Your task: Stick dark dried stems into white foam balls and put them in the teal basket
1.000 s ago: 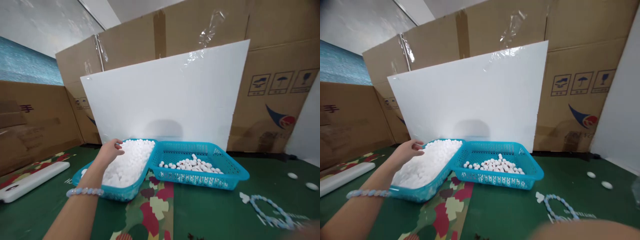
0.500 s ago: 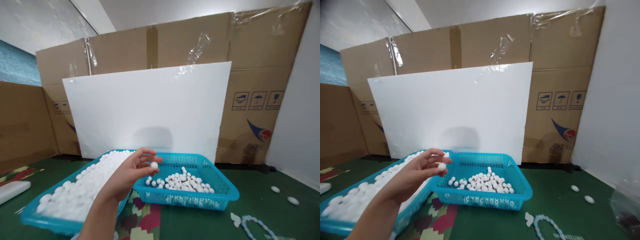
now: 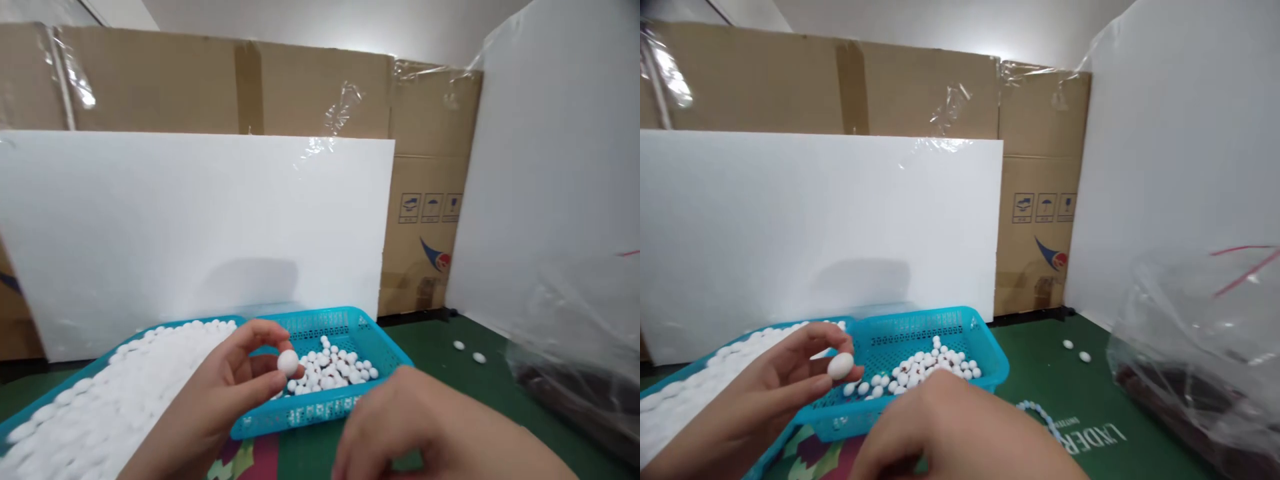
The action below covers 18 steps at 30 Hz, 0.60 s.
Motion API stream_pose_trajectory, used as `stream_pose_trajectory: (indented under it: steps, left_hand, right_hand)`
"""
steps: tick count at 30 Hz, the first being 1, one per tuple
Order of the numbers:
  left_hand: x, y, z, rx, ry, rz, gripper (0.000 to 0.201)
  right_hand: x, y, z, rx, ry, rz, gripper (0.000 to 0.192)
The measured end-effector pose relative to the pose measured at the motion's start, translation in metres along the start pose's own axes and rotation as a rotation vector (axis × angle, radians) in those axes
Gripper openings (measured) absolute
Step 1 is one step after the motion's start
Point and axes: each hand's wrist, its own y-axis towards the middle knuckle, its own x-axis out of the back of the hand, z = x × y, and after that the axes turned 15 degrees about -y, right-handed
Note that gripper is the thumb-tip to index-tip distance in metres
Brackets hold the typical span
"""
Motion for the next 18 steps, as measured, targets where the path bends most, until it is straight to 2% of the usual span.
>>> stream_pose_trajectory:
  steps: [4, 8, 10, 13, 16, 18]
  left_hand:
    - [-0.003, 0.002, 0.004, 0.029, -0.019, 0.035, 0.01]
    - [-0.009, 0.003, 0.006, 0.025, -0.17, 0.155, 0.015]
    - [-0.013, 0.003, 0.005, 0.034, -0.235, 0.227, 0.018]
    - [-0.021, 0.002, 0.006, -0.004, -0.277, 0.268, 0.017]
    - [-0.028, 0.003, 0.009, -0.057, -0.293, 0.26, 0.014]
    - [-0.03, 0.004, 0.012, -0.032, -0.32, 0.236, 0.015]
  right_hand:
    - [0.004, 0.002, 0.003, -0.043, 0.031, -0.293, 0.028]
    - [0.006, 0.001, 0.005, 0.022, 0.078, -0.507, 0.019]
    - [0.007, 0.001, 0.004, 0.038, 0.105, -0.57, 0.015]
    - [0.006, 0.002, 0.001, 0.063, 0.105, -0.64, 0.015]
    - [0.004, 0.005, -0.001, 0.119, 0.113, -0.665, 0.015]
    - [0.002, 0.006, -0.003, 0.14, 0.14, -0.664, 0.019]
